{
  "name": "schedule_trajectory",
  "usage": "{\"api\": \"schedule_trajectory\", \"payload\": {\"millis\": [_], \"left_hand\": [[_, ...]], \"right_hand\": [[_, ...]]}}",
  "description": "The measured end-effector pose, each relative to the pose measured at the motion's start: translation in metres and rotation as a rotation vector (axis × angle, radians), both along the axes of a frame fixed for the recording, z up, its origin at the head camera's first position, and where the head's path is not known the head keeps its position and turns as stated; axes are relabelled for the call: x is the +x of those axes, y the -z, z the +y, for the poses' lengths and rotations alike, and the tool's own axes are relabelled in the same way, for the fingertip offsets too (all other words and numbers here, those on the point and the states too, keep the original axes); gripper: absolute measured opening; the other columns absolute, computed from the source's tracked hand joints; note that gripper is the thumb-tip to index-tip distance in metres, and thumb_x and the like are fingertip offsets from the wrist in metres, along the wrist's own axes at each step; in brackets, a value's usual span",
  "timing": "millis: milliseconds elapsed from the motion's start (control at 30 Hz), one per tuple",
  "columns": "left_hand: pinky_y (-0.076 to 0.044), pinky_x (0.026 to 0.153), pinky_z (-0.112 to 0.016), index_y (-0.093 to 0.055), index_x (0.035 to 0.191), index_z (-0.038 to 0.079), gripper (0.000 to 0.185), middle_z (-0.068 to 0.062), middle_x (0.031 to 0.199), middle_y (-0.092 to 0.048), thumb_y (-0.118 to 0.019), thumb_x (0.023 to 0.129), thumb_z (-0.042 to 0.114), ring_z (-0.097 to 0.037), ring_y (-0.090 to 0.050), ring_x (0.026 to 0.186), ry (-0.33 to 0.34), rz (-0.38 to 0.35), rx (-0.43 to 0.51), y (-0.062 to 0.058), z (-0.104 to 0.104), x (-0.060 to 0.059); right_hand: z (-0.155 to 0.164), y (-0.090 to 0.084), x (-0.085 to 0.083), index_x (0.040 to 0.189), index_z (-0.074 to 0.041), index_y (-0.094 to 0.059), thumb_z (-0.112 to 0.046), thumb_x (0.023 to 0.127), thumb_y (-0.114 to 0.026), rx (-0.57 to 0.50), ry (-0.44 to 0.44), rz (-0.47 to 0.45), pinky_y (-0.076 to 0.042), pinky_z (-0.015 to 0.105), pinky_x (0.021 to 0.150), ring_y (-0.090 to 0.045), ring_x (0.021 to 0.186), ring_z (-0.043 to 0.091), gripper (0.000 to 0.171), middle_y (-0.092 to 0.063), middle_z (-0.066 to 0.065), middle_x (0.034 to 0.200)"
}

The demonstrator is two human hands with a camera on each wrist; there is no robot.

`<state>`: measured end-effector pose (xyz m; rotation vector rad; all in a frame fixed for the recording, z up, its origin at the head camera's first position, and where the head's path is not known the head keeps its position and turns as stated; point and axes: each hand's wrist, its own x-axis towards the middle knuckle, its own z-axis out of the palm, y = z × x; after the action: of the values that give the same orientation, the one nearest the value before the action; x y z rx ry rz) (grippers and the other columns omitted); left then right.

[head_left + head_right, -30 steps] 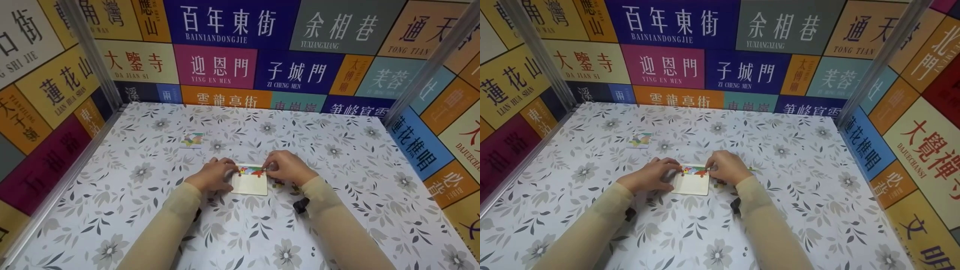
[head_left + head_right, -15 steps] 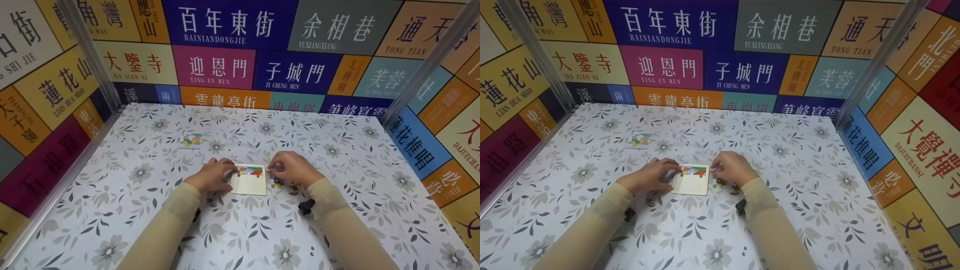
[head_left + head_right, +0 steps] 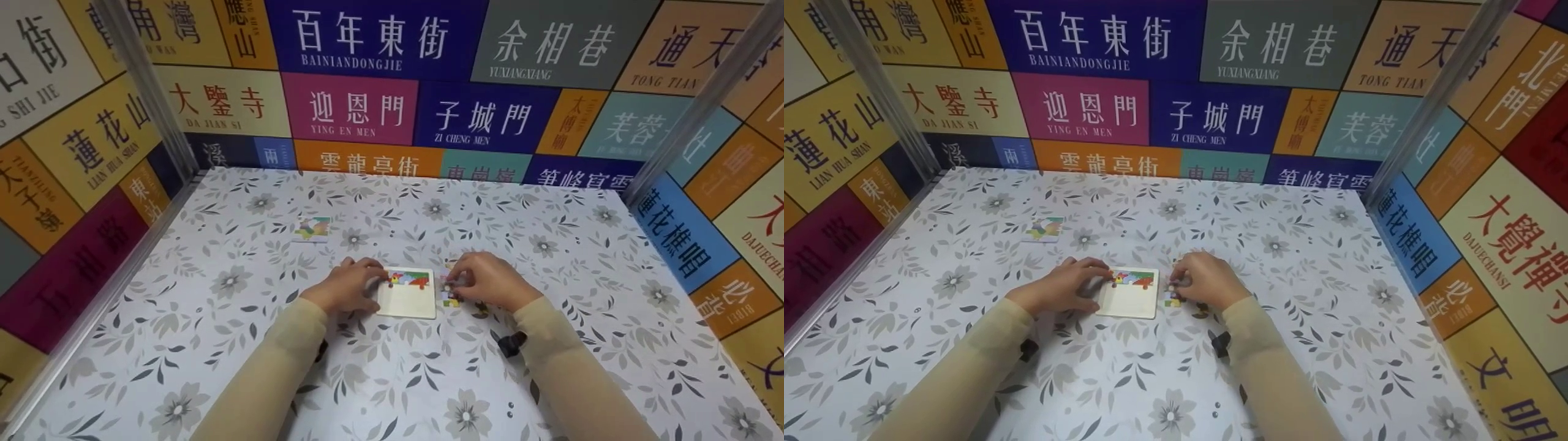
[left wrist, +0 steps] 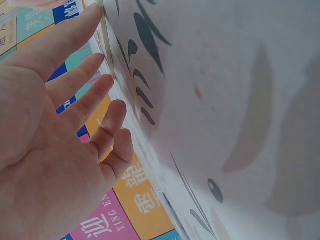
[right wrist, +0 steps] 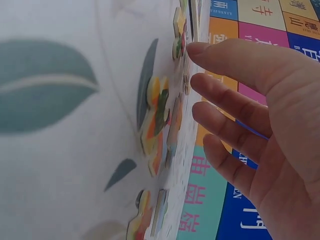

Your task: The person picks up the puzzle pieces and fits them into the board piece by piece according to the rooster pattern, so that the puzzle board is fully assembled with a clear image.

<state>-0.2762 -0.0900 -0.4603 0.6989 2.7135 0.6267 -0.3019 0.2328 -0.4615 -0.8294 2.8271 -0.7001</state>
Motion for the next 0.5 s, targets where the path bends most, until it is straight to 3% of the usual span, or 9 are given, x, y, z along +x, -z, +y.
{"api": "schedule_trajectory", "payload": {"millis": [500], "left_hand": [[-0.035,0.116,-0.054,-0.063,0.141,0.023,0.059,-0.001,0.157,-0.048,-0.085,0.086,0.028,-0.032,-0.041,0.14,-0.028,-0.035,-0.021,0.004,0.0,-0.003]], "right_hand": [[0.011,0.001,0.018,0.103,-0.021,-0.082,-0.024,0.082,-0.086,-0.005,-0.061,0.01,-0.05,0.03,0.072,-0.065,0.082,0.021,0.021,-0.075,-0.003,0.098]]}}
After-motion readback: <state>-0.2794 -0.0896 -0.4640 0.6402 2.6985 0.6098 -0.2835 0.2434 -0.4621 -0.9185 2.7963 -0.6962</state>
